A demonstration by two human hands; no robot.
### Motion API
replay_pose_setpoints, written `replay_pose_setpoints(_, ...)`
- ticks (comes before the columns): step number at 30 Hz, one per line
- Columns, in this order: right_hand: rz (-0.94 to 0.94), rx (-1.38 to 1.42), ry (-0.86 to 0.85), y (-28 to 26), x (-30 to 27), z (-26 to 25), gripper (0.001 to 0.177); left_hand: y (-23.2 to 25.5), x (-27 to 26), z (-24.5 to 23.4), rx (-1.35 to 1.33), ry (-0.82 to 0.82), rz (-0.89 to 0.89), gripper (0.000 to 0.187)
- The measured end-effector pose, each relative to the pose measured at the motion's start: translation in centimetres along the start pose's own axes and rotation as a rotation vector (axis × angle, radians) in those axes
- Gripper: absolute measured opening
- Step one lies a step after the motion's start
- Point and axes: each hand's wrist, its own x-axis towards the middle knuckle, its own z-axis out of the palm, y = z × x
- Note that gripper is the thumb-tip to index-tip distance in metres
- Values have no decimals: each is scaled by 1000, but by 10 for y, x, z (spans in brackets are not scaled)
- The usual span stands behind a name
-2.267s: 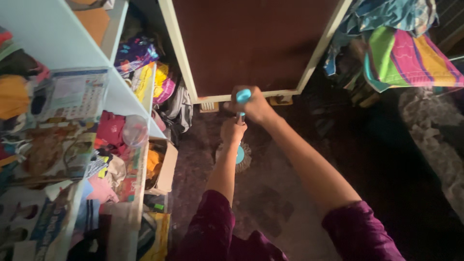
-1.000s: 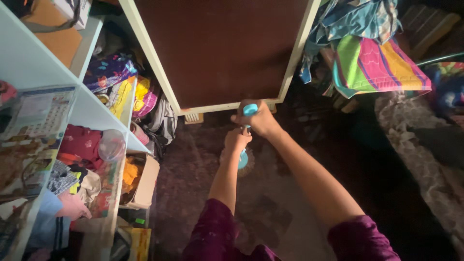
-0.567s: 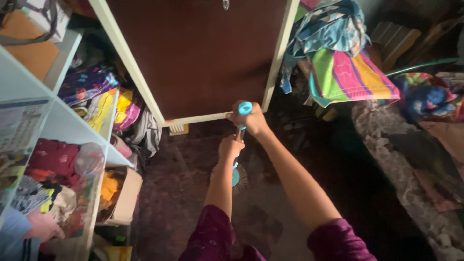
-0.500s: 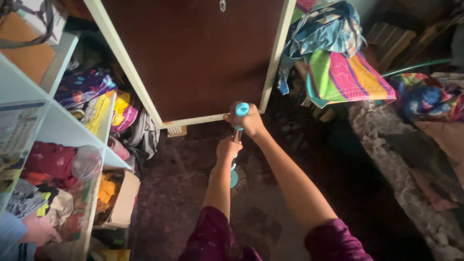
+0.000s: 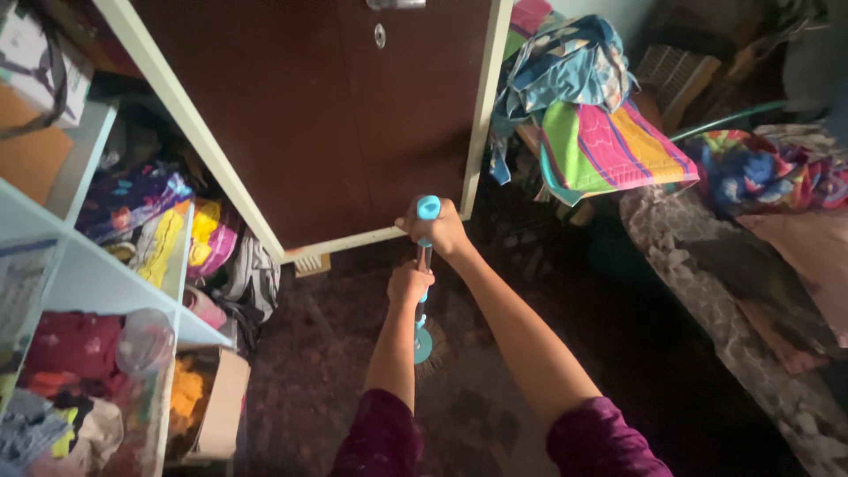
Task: The person cleans a spray mop by spraying water from its nozzle onto the floor and then scrubbing the floor area near a wardrobe and a bed with the mop's head.
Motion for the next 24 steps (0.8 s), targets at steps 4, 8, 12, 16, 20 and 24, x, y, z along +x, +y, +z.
replay_pose_setpoints(4, -16, 2, 8, 6, 16, 0, 18, 2, 5, -9, -48, -24, 16, 36)
replay_pose_setpoints(8, -14, -25, 26, 5, 27, 0, 22, 6, 12, -12, -48, -25, 29, 33)
replay_pose_setpoints(12, -7, -35, 71, 3, 35, 2, 19, 3, 19, -12, -95, -33, 25, 32)
replay_pose_setpoints(16, -7, -86, 82, 6, 38, 7, 26, 1, 26, -10, -84, -33, -8, 34)
replay_pose_setpoints(20, -47, -58, 56, 9, 43, 8, 28, 3, 29, -12, -68, -43, -51, 36)
replay_pose_setpoints(24, -51, -67, 39, 9, 41, 6, 25, 4, 24, -12, -59, -16, -61, 37)
